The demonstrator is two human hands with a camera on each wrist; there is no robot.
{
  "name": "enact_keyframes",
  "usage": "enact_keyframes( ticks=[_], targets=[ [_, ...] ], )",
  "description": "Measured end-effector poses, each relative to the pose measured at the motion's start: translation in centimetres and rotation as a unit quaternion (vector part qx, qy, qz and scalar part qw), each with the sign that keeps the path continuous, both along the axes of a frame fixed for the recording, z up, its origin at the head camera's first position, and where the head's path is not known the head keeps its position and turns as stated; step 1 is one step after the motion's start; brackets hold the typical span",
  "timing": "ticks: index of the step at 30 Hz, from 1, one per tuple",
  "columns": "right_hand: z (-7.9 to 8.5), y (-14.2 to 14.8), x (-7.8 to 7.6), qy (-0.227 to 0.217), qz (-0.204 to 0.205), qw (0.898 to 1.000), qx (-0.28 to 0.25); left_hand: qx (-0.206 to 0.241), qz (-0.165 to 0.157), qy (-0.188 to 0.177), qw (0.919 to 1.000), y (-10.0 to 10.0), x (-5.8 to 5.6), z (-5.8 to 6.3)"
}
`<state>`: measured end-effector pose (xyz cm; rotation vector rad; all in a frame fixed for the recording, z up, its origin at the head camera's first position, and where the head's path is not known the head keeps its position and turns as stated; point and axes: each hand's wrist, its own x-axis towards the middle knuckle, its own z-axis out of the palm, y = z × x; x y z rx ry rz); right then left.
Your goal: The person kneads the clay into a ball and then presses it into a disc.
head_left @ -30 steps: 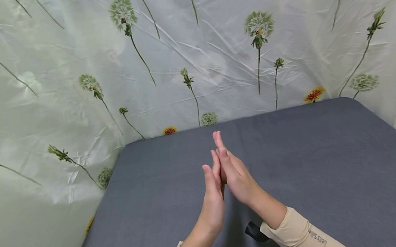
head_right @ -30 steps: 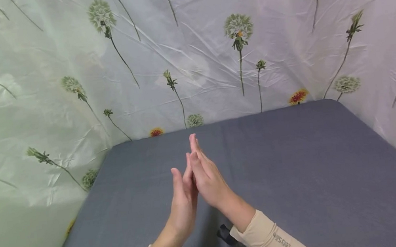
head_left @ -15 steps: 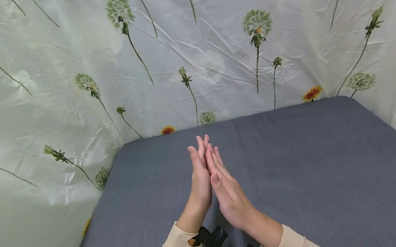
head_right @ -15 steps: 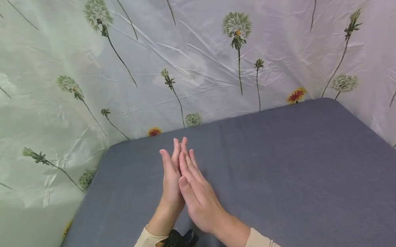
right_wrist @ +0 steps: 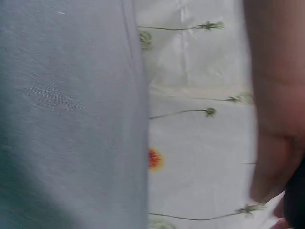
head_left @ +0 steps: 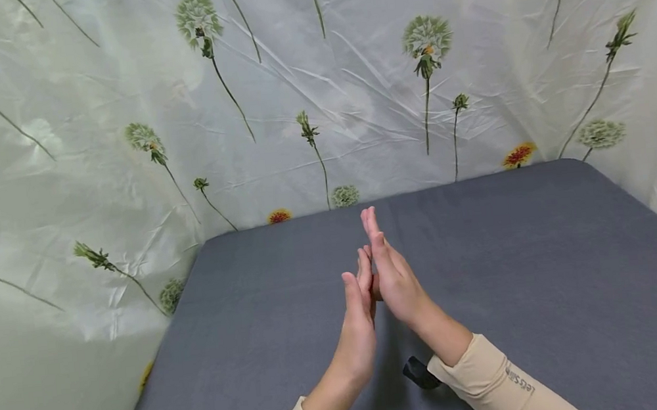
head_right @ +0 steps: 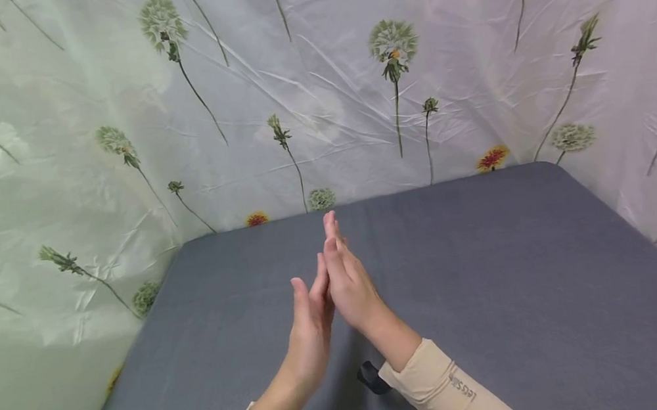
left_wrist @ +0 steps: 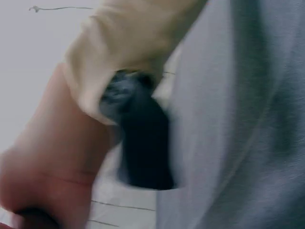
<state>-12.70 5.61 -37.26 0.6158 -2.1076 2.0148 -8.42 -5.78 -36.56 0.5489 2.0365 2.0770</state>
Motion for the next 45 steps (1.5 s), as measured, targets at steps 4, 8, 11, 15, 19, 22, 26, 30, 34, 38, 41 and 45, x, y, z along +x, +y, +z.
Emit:
enact_keyframes(
  ticks=[4,8,11,15,19,22,26,30,34,38,41,45],
  targets=[
    [-1.5,-0.6,0.6,-0.038,0.031,0.999,0.013,0.004,0.041,0.027,0.9988,-0.3,-0.9,0.9],
    [-2.4,-1.3,2.0,-0.016,0.029,0.999,0.018,0.007,0.064,0.032,0.9974,-0.5,-2.6,1.4],
    [-2.2,-1.6,3.0,0.022,0.023,0.999,0.019,0.016,0.075,0.004,0.9971,-0.7,-3.7,1.0],
    [-1.0,-1.7,3.3,0.088,0.002,0.996,0.029,0.037,0.055,-0.02,0.9976,-0.6,-3.9,0.0],
    [-0.1,-1.2,2.1,0.114,-0.024,0.993,0.033,0.052,0.011,0.015,0.9985,0.3,-3.0,-0.6],
    [0.0,-0.5,1.0,0.08,-0.023,0.996,0.028,0.051,-0.002,0.002,0.9987,0.7,-1.7,-0.5],
    [-0.7,-0.4,0.4,0.019,0.007,1.0,0.014,0.047,0.013,-0.038,0.9981,0.4,-0.9,0.1],
    [-1.6,-1.2,0.8,-0.006,0.025,1.0,0.01,0.055,0.043,-0.019,0.9974,-0.3,-1.6,0.7],
    [-1.9,-2.0,2.0,0.008,0.037,0.999,0.016,0.053,0.081,0.005,0.9953,-0.9,-2.7,1.3],
    [-1.5,-2.6,3.2,0.059,0.027,0.997,0.028,0.048,0.097,0.02,0.9939,-0.9,-3.9,1.5],
    [-1.0,-2.6,3.5,0.112,0.003,0.993,0.038,0.059,0.081,0.006,0.995,-0.5,-4.2,1.1],
    [-0.5,-2.2,3.3,0.153,-0.017,0.987,0.046,0.053,0.05,0.002,0.9974,0.0,-3.8,0.4]
  ],
)
